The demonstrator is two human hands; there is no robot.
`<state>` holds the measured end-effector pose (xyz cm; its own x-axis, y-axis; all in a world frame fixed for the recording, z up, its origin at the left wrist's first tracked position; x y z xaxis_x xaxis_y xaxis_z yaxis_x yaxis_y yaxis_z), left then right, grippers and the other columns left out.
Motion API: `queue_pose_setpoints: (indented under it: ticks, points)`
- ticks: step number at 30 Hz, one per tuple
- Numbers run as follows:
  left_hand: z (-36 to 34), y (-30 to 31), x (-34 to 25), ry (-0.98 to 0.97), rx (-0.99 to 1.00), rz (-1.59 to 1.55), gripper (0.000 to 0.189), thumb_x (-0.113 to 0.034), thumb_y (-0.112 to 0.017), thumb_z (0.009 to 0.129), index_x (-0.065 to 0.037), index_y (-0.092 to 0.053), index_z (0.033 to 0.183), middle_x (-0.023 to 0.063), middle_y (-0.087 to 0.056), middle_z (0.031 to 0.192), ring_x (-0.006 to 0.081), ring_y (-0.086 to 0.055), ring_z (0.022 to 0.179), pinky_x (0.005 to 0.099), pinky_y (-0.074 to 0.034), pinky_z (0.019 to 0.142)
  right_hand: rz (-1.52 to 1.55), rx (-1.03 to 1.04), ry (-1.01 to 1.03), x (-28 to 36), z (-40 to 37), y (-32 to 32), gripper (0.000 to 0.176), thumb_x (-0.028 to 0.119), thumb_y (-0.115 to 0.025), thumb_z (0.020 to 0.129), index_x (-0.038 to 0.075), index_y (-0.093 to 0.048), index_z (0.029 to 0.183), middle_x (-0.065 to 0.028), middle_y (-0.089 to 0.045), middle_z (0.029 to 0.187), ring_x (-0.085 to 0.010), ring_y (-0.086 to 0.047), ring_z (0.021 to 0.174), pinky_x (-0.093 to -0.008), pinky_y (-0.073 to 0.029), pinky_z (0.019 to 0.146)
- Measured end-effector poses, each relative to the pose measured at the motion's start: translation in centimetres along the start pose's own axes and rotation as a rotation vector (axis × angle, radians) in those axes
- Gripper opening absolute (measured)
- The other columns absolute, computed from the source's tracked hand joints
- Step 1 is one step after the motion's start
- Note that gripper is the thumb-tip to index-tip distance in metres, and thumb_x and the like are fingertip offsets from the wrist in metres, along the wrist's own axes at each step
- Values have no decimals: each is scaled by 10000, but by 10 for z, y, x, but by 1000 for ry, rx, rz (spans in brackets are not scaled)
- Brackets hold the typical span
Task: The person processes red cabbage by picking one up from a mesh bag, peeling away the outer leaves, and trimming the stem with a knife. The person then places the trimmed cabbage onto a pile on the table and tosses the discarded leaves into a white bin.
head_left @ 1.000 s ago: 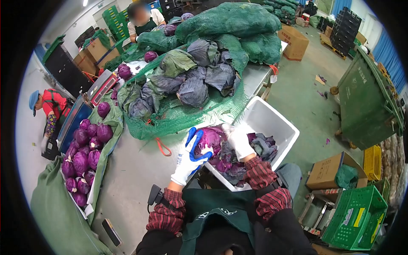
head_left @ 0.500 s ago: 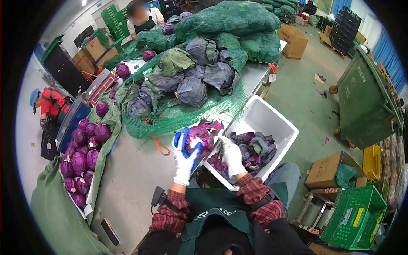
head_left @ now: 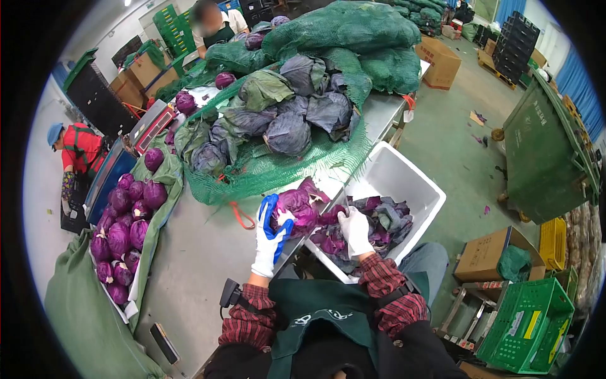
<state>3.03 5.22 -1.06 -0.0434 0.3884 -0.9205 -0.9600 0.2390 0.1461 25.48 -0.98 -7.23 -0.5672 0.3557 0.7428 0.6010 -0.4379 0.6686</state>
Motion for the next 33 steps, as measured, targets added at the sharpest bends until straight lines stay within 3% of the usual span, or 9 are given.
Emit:
queue_pose_setpoints:
  ticks: [2, 7, 16, 18, 22, 24, 26, 28, 33]
  points:
    - [0, 6, 7, -11, 78, 109, 671, -126, -672, 844, -36, -344, 1423, 114, -372, 1444, 235, -341, 1346, 346, -243, 1124, 272, -105, 22, 12, -4, 8, 446, 436, -601, 848, 13, -640, 983, -208, -655, 891, -351, -642, 798, -415, -501, 737]
    - [-8, 7, 3, -124, 99, 203, 744, -117, -750, 744, -74, -405, 1401, 146, -348, 1464, 288, -333, 1357, 396, -278, 1112, 787, 571, -241, 72, -15, 5, 292, 278, -708, 823, 25, -655, 961, -12, -575, 655, -51, -486, 499, -245, -387, 425]
    - [44, -29, -35, -102, 361, 193, 747, -151, -765, 727, -58, -428, 1386, 127, -371, 1458, 259, -309, 1372, 375, -243, 1129, 400, 309, 174, 77, 16, 16, 218, 163, -545, 889, -7, -617, 1006, -60, -572, 613, -128, -579, 539, -321, -468, 498]
    - [54, -39, -37, 46, 294, 308, 680, -148, -765, 734, -57, -481, 1345, 118, -444, 1401, 247, -386, 1316, 365, -286, 1107, 9, 20, 381, 86, 9, 19, 115, 101, -561, 825, 7, -604, 875, -194, -629, 745, -297, -634, 654, -426, -498, 624]
    - [48, -27, -24, -56, 271, 228, 606, -189, -777, 723, -71, -560, 1277, 136, -498, 1339, 275, -430, 1280, 375, -329, 1083, 243, -24, 173, 37, 24, 35, 161, 125, -539, 824, -14, -619, 831, -220, -643, 821, -383, -629, 770, -449, -499, 707]
    - [40, -10, -17, 22, 284, 55, 625, -149, -764, 737, -55, -528, 1307, 109, -443, 1394, 244, -384, 1315, 359, -279, 1108, 556, -6, -386, -10, 29, 48, 169, 122, -559, 826, -27, -639, 823, -246, -643, 861, -408, -623, 800, -456, -498, 727]
    - [31, 10, -16, 143, 263, -60, 663, -126, -752, 746, -53, -482, 1348, 110, -408, 1428, 238, -351, 1341, 356, -240, 1126, 62, -196, -201, -79, 54, 42, 221, 162, -608, 836, -48, -625, 904, -260, -642, 858, -394, -635, 774, -456, -497, 710]
    - [25, 25, -11, 144, 318, 61, 715, -115, -745, 750, -47, -428, 1387, 103, -399, 1440, 231, -323, 1362, 354, -213, 1136, 126, -293, -187, -75, 45, 52, 340, 239, -630, 852, -49, -590, 1030, -264, -641, 834, -393, -643, 755, -466, -490, 688]
    - [3, 35, 9, 254, 306, -427, 784, -225, -731, 760, -42, -360, 1426, 90, -409, 1432, 249, -361, 1338, 377, -261, 1130, 655, 263, 54, 32, -2, -4, 581, 361, -663, 852, 15, -509, 1292, -106, -614, 712, -200, -581, 564, -329, -483, 556]
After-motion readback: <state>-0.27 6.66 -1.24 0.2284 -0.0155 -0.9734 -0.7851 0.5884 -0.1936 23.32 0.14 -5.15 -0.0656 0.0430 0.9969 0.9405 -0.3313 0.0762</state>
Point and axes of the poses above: each hand's wrist, its own z-axis towards the middle knuckle, its own y-axis out of the back of the hand, x = y × z, the point moved 6 cm from there along z, towards the middle knuckle
